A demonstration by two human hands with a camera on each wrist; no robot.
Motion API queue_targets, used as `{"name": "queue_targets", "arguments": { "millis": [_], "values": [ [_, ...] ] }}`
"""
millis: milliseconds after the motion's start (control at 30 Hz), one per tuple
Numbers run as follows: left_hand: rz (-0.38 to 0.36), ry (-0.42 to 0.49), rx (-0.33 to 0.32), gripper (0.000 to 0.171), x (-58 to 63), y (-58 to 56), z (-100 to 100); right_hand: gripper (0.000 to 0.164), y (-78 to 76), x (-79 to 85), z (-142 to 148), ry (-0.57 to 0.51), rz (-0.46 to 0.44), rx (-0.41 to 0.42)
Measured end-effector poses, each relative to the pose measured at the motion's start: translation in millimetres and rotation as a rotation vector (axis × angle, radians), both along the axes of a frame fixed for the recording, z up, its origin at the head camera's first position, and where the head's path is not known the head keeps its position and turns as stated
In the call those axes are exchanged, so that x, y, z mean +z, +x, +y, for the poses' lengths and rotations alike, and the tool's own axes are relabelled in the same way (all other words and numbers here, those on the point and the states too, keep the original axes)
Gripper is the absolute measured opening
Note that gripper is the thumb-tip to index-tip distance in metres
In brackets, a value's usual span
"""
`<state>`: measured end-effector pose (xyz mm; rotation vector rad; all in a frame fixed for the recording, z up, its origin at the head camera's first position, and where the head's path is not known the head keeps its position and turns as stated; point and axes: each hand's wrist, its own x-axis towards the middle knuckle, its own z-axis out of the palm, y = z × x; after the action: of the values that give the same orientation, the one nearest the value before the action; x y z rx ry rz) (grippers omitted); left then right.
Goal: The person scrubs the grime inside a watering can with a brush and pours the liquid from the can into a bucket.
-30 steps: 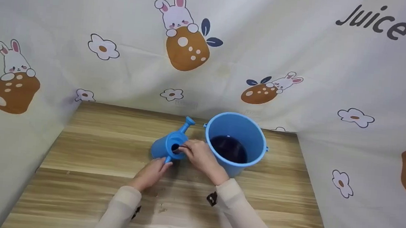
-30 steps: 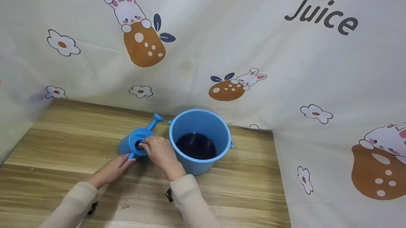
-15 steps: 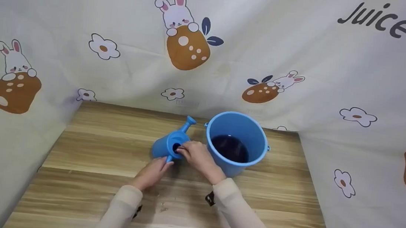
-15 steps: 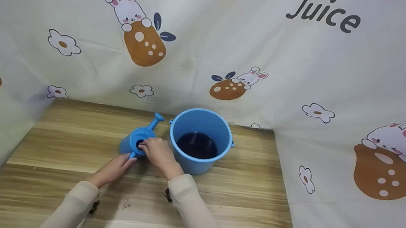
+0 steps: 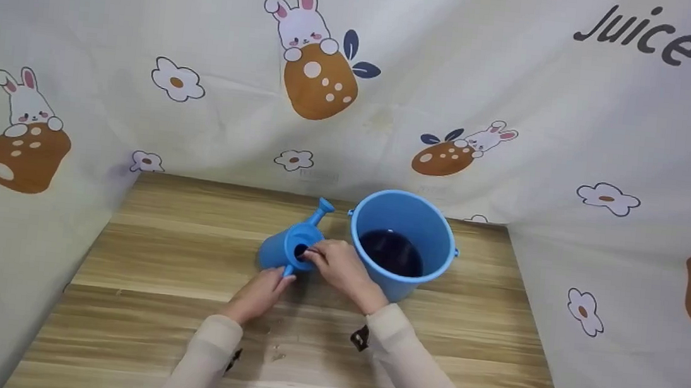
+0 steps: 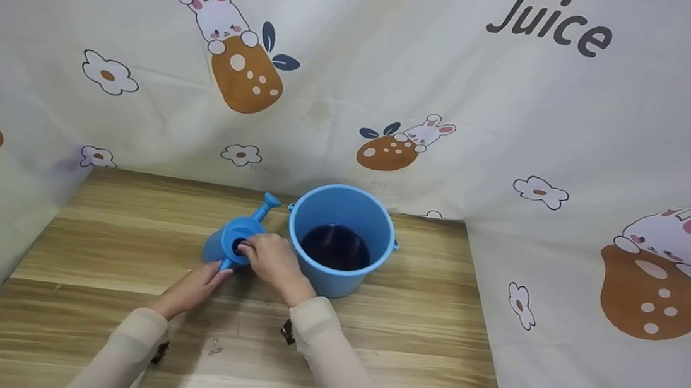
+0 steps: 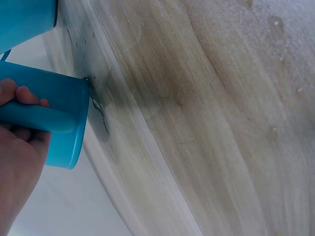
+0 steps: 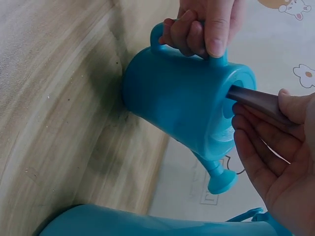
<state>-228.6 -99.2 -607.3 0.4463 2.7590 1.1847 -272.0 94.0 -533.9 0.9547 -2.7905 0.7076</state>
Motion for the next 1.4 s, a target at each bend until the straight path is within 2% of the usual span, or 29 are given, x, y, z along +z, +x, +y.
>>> {"name": "queue_targets", "arguments": {
  "millis": [300, 567, 700, 933, 1000, 1200, 1400],
  "values": [
    [-0.022, 0.010, 0.015, 0.022, 0.0, 0.6, 0, 0.026, 2.8, 11.5, 3, -0.047, -0.021, -0.021],
    [-0.050, 0.025, 0.016, 0.022, -1.1, -0.1, 0, 0.029, 6.8, 20.6, 3, -0.078, -0.022, -0.080],
    [-0.077, 0.030, 0.023, 0.022, 0.2, -0.2, 0, 0.033, 7.0, 18.9, 1, -0.086, -0.014, -0.099],
    [-0.041, 0.032, 0.019, 0.024, -0.7, 0.0, -2, 0.040, 7.1, 15.1, -3, -0.106, -0.025, -0.090],
    [-0.050, 0.034, 0.019, 0.024, -0.7, -0.3, -2, 0.041, 7.2, 12.4, -5, -0.110, -0.031, -0.088],
    [-0.076, 0.036, 0.026, 0.024, -0.3, -0.6, -1, 0.041, 6.5, 1.6, -9, -0.099, -0.053, -0.108],
    [-0.080, 0.027, 0.030, 0.024, 0.9, -0.2, 0, 0.037, 6.3, -6.2, -13, -0.073, -0.025, -0.120]
  ]
}}
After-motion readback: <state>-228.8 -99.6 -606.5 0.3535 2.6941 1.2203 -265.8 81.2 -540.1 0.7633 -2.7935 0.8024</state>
